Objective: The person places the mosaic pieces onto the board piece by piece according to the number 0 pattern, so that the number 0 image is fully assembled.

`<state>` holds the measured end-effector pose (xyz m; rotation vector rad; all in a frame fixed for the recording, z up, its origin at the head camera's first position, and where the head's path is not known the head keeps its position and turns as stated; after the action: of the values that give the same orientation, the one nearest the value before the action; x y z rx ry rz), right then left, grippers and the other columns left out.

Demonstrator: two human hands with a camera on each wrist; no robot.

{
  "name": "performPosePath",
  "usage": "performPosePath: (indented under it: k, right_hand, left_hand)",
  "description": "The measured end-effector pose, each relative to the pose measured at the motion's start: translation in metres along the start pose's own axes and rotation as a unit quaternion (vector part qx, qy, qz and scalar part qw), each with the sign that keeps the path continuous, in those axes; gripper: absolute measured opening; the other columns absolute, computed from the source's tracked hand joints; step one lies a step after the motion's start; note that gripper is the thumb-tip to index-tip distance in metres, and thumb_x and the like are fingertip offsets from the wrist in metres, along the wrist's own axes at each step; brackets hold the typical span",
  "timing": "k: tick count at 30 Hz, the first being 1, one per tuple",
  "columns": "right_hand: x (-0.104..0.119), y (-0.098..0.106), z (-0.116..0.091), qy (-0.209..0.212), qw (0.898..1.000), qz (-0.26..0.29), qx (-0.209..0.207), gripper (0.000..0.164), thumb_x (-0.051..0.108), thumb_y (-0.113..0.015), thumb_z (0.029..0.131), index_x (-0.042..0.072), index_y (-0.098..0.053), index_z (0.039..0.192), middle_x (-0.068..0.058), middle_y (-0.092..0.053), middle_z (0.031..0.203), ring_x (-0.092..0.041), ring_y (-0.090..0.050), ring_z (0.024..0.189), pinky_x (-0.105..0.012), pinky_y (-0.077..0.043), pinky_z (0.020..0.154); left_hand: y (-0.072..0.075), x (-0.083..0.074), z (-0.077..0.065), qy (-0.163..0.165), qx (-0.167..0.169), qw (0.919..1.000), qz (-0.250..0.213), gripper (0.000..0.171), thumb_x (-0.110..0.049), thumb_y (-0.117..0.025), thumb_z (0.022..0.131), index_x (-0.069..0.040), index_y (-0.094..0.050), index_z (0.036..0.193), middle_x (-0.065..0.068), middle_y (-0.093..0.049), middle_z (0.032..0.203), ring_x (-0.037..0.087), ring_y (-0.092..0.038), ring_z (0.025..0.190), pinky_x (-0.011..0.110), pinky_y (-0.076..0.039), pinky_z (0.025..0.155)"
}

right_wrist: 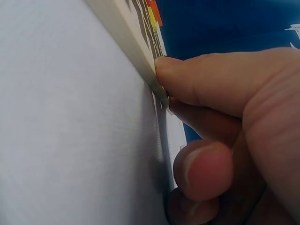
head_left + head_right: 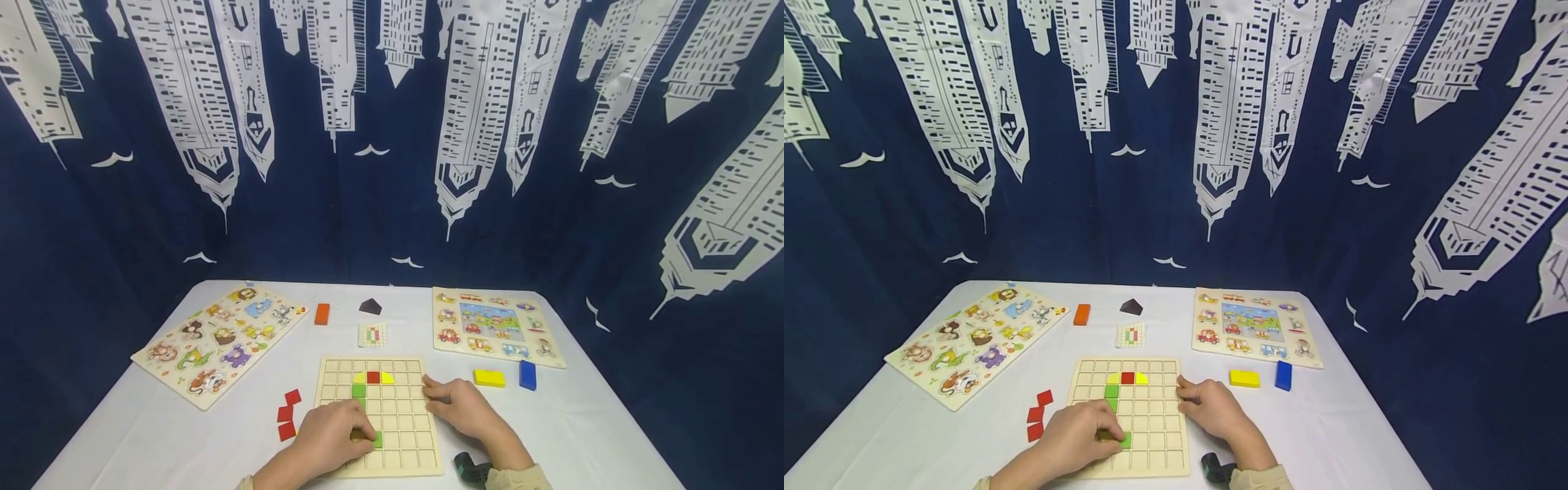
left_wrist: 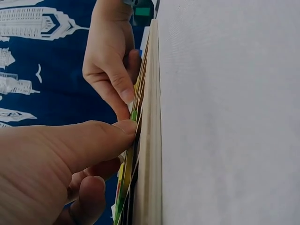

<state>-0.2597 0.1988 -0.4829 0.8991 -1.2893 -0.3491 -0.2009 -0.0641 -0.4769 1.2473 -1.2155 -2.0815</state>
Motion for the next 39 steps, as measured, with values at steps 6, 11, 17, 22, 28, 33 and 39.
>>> performPosePath:
  k: [6, 11, 17, 22, 28, 33, 39]
  right_hand:
    - [-0.001, 0.001, -0.001, -0.007, 1.0, 0.002, -0.001, 0.033, 0.017, -0.074, 0.094, 0.007, -0.073, 0.125, -0.006, -0.059, 0.146, -0.033, -0.05, 0.141, -0.055, -0.038, 0.112]
    - [0.002, 0.002, 0.001, 0.005, 1.0, 0.003, -0.004, 0.033, 0.016, -0.074, 0.093, 0.007, -0.073, 0.125, -0.007, -0.059, 0.145, -0.034, -0.05, 0.14, -0.054, -0.039, 0.112]
    - [0.002, 0.002, -0.001, 0.007, 1.0, 0.003, -0.003, 0.032, 0.014, -0.074, 0.093, 0.005, -0.073, 0.124, -0.008, -0.06, 0.144, -0.034, -0.051, 0.139, -0.055, -0.04, 0.111]
    - [0.0, 0.001, 0.0, -0.002, 1.0, -0.002, 0.002, 0.032, 0.017, -0.075, 0.093, 0.008, -0.074, 0.124, -0.006, -0.061, 0.143, -0.031, -0.054, 0.138, -0.054, -0.042, 0.111]
    - [-0.001, 0.001, 0.0, -0.006, 1.0, -0.008, -0.003, 0.033, 0.018, -0.074, 0.093, 0.009, -0.074, 0.125, -0.006, -0.061, 0.144, -0.03, -0.055, 0.138, -0.054, -0.042, 0.11]
    - [-0.001, 0.001, -0.001, -0.006, 1.0, -0.006, 0.0, 0.033, 0.018, -0.074, 0.093, 0.009, -0.074, 0.125, -0.005, -0.061, 0.144, -0.03, -0.054, 0.138, -0.053, -0.042, 0.11]
    - [0.0, 0.001, -0.001, -0.006, 1.0, -0.009, -0.005, 0.033, 0.017, -0.074, 0.093, 0.009, -0.074, 0.124, -0.005, -0.061, 0.144, -0.03, -0.055, 0.137, -0.053, -0.042, 0.11]
  left_hand:
    - [0.004, 0.004, 0.0, 0.017, -0.005, 0.9997, -0.014, 0.008, -0.038, -0.085, 0.082, -0.037, -0.082, 0.089, -0.026, -0.063, 0.089, -0.006, -0.053, 0.073, 0.022, -0.04, 0.061]
    - [0.046, 0.027, -0.001, 0.102, -0.066, 0.9924, -0.021, 0.018, -0.037, -0.085, 0.083, -0.028, -0.082, 0.099, -0.016, -0.074, 0.098, 0.0, -0.053, 0.066, 0.023, -0.043, 0.057]
    - [0.084, 0.078, -0.014, 0.218, -0.113, 0.9694, 0.007, 0.033, -0.028, -0.086, 0.083, -0.017, -0.08, 0.113, -0.004, -0.075, 0.096, 0.01, -0.053, 0.064, 0.027, -0.043, 0.055]
    - [0.082, 0.108, -0.027, 0.246, -0.086, 0.9653, 0.011, 0.05, -0.023, -0.087, 0.08, -0.012, -0.073, 0.127, -0.005, -0.067, 0.085, 0.013, -0.056, 0.065, 0.03, -0.044, 0.056]
    - [0.078, 0.116, -0.029, 0.217, -0.065, 0.9737, 0.028, 0.039, -0.018, -0.089, 0.075, -0.018, -0.078, 0.113, 0.001, -0.074, 0.11, 0.025, -0.07, 0.103, 0.046, -0.056, 0.083]
    - [0.074, 0.117, -0.028, 0.213, -0.057, 0.9751, 0.026, 0.037, -0.024, -0.091, 0.075, -0.02, -0.079, 0.11, 0.003, -0.074, 0.117, 0.031, -0.068, 0.114, 0.052, -0.054, 0.093]
    - [0.071, 0.116, -0.025, 0.207, -0.059, 0.9758, 0.036, 0.031, -0.022, -0.089, 0.077, -0.023, -0.08, 0.106, 0.001, -0.075, 0.115, 0.032, -0.068, 0.116, 0.054, -0.053, 0.094]
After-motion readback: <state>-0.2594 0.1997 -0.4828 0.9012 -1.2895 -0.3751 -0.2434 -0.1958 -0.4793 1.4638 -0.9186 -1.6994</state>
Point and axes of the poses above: each hand's wrist, its own z-axis towards the middle knuckle, its own y-axis out of the back of the hand, x = y × z, the point moved 3 cm from there along z, towards the middle knuckle
